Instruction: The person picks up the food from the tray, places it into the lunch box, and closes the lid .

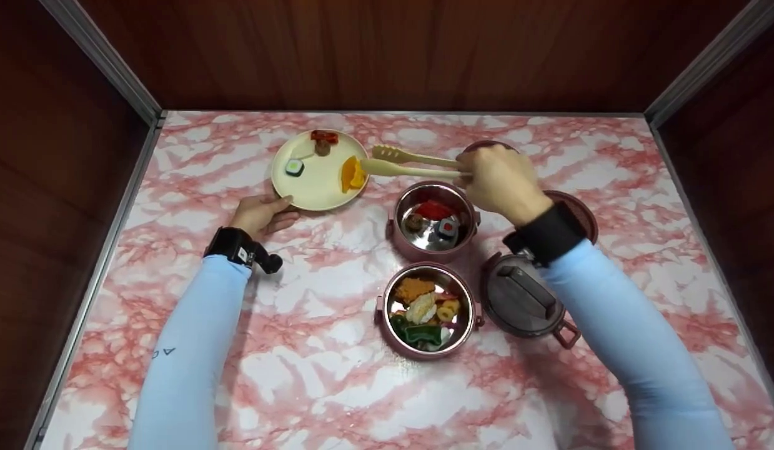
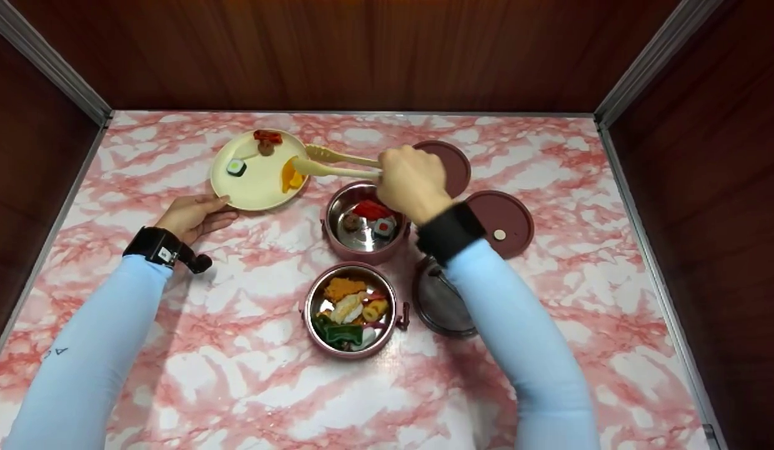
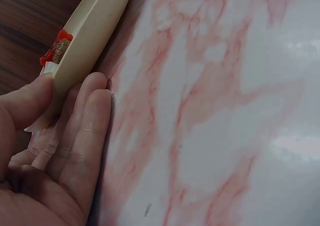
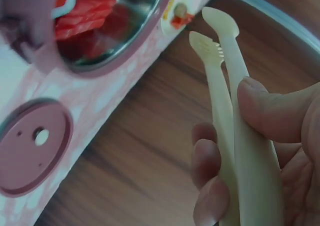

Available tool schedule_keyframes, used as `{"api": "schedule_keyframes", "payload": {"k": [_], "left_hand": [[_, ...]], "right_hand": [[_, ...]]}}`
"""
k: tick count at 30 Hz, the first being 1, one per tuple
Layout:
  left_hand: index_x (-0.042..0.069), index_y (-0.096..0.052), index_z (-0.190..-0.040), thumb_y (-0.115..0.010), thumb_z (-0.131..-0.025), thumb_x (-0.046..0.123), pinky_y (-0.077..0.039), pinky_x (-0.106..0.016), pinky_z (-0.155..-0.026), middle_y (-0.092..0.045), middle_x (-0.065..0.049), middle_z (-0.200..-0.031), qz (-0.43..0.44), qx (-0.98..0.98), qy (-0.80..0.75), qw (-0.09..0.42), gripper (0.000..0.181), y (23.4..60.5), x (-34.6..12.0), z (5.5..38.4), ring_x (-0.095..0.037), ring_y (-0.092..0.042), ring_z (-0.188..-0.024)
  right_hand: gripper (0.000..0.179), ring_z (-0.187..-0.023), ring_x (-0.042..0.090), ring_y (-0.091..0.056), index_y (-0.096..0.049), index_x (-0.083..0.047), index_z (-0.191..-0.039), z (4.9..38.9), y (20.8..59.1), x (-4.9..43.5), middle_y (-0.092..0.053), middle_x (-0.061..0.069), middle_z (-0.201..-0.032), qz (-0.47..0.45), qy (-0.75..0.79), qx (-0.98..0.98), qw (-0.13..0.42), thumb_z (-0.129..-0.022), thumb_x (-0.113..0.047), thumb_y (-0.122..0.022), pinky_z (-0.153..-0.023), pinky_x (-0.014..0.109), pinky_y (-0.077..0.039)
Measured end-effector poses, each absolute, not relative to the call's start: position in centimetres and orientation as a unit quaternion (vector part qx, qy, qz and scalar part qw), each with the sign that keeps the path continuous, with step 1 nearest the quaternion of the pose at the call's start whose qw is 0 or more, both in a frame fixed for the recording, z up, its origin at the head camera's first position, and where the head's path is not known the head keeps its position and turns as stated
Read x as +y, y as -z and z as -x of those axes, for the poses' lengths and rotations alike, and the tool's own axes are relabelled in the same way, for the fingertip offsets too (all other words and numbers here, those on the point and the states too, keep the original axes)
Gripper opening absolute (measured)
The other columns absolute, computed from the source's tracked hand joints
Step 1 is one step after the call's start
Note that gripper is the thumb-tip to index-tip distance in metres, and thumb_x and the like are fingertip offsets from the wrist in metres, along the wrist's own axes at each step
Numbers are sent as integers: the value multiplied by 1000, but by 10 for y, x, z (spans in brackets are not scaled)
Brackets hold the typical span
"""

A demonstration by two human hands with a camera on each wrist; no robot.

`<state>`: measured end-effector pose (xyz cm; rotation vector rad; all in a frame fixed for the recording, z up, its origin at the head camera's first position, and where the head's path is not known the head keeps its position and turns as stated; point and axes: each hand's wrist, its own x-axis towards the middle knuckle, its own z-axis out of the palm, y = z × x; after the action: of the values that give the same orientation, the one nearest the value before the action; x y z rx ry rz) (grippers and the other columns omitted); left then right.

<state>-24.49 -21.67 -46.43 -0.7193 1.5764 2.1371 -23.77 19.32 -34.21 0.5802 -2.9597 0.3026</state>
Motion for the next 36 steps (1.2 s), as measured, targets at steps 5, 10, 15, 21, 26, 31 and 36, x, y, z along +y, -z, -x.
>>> {"api": "schedule_keyframes", "payload": {"k": [5, 10, 15, 21, 26, 31, 36], "left_hand": [[0, -51, -119, -70, -93, 10, -51, -36, -91, -73, -19, -94, 257, 561, -763, 192, 34, 468, -217, 246, -27, -72, -90], [1, -52, -123, -71, -92, 10, -52, -36, -90, -72, -21, -98, 259, 559, -764, 191, 37, 469, -218, 246, -28, -72, -91], [0, -52, -123, -72, -91, 9, -53, -37, -89, -72, -23, -100, 260, 554, -770, 183, 38, 470, -218, 245, -29, -71, -92], [-1, -53, -119, -71, -92, 9, -52, -36, -89, -73, -20, -96, 252, 554, -773, 179, 35, 470, -217, 245, -28, -72, -90], [-2, -54, -116, -70, -93, 9, -51, -36, -90, -73, -18, -93, 242, 556, -775, 178, 31, 469, -217, 243, -27, -72, -89], [-3, -56, -114, -70, -92, 9, -52, -37, -89, -73, -19, -95, 244, 557, -775, 171, 29, 467, -218, 241, -28, -72, -89], [-2, -56, -114, -71, -92, 8, -52, -37, -88, -73, -21, -95, 245, 552, -778, 172, 29, 470, -218, 242, -29, -72, -89]], "right_hand": [[16, -77, 35, -62, -65, -14, -79, 254, 335, 160, -63, 12, -81, -137, -51, -988, -50, -89, -27, -62, -62, 53, -50], [20, -84, 34, -61, -66, -10, -92, 261, 331, 132, -63, 12, -91, -100, -28, -990, -96, -90, -29, -59, -74, 52, -52], [17, -88, 33, -61, -63, -9, -97, 260, 327, 110, -63, 13, -97, -89, -18, -990, -105, -86, -22, -62, -77, 52, -52], [18, -85, 29, -60, -63, -9, -101, 262, 326, 88, -62, 11, -94, -87, -1, -989, -117, -86, -19, -64, -74, 49, -53], [16, -83, 29, -62, -64, -9, -101, 261, 329, 75, -64, 11, -94, -102, 1, -989, -104, -86, -16, -63, -72, 49, -55], [16, -85, 30, -64, -68, -9, -101, 257, 330, 66, -67, 11, -94, -125, 7, -989, -74, -88, -16, -63, -71, 48, -55], [14, -85, 32, -64, -69, -8, -97, 257, 333, 67, -67, 12, -93, -142, 11, -989, -42, -86, -14, -63, -71, 49, -55]]}}
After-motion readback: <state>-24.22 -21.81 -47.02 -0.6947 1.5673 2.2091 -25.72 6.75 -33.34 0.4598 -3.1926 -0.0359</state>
